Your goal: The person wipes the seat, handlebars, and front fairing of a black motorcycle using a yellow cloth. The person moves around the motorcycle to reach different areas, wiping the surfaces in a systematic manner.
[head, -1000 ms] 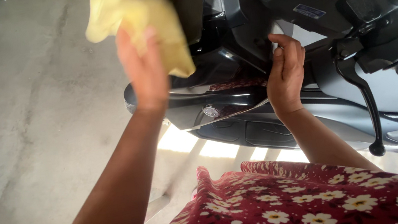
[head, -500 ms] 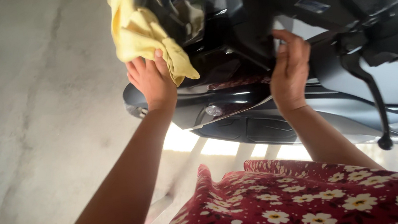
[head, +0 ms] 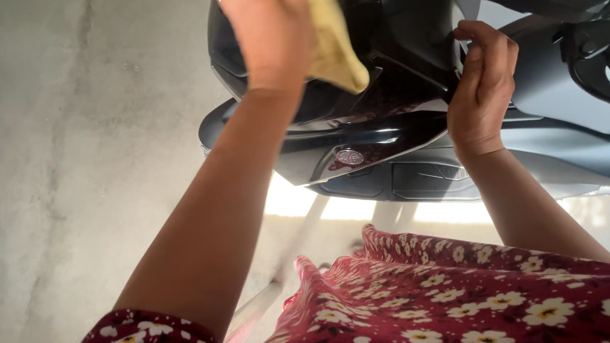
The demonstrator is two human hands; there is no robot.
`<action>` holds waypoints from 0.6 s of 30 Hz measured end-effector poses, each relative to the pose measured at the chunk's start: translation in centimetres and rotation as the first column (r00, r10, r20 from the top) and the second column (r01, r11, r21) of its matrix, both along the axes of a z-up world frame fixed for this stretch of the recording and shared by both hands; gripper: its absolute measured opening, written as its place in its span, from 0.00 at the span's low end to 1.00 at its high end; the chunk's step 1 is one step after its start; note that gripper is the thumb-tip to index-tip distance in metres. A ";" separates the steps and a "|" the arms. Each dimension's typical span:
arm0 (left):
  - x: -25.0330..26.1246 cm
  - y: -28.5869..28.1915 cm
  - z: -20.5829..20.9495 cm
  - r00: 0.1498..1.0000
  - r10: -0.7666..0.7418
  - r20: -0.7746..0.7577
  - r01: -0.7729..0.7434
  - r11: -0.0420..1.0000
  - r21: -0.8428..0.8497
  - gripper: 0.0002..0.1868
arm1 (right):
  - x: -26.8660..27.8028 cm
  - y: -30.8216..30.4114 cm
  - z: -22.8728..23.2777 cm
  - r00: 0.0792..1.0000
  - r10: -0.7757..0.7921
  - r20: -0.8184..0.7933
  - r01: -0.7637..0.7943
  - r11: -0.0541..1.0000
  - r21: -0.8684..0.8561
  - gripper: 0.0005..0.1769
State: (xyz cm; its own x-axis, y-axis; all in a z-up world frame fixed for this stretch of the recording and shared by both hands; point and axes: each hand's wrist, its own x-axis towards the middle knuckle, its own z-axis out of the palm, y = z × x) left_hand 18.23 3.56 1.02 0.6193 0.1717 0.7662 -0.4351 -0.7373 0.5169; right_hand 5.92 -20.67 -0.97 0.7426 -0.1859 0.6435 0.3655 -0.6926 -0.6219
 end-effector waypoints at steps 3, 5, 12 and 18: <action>-0.3 3.8 -3.4 0.988 0.063 -0.144 -0.069 0.997 -0.038 0.16 | -0.2 -0.3 -0.1 1.000 0.014 0.002 -0.014 1.000 -0.021 0.17; -0.4 5.7 -4.7 0.968 0.077 -0.238 -0.095 0.993 -0.065 0.17 | -0.2 -0.3 -0.2 1.000 0.019 0.003 -0.019 1.000 -0.023 0.16; -0.2 2.1 0.9 0.996 -0.084 -0.017 0.083 0.996 -0.028 0.15 | -0.1 -0.8 0.0 0.999 0.041 -0.029 -0.044 0.996 -0.079 0.16; -2.1 0.5 6.2 0.963 -0.270 0.023 0.266 0.957 0.113 0.15 | -0.2 0.6 3.2 0.998 0.030 -0.062 -0.043 0.974 -0.224 0.12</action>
State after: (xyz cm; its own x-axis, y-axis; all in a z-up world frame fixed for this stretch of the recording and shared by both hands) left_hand 16.16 4.06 7.27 0.6011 -0.0815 0.7950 -0.6420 -0.6417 0.4197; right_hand 5.76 -20.10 2.21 0.7834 -0.0130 0.6214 0.3612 -0.8042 -0.4721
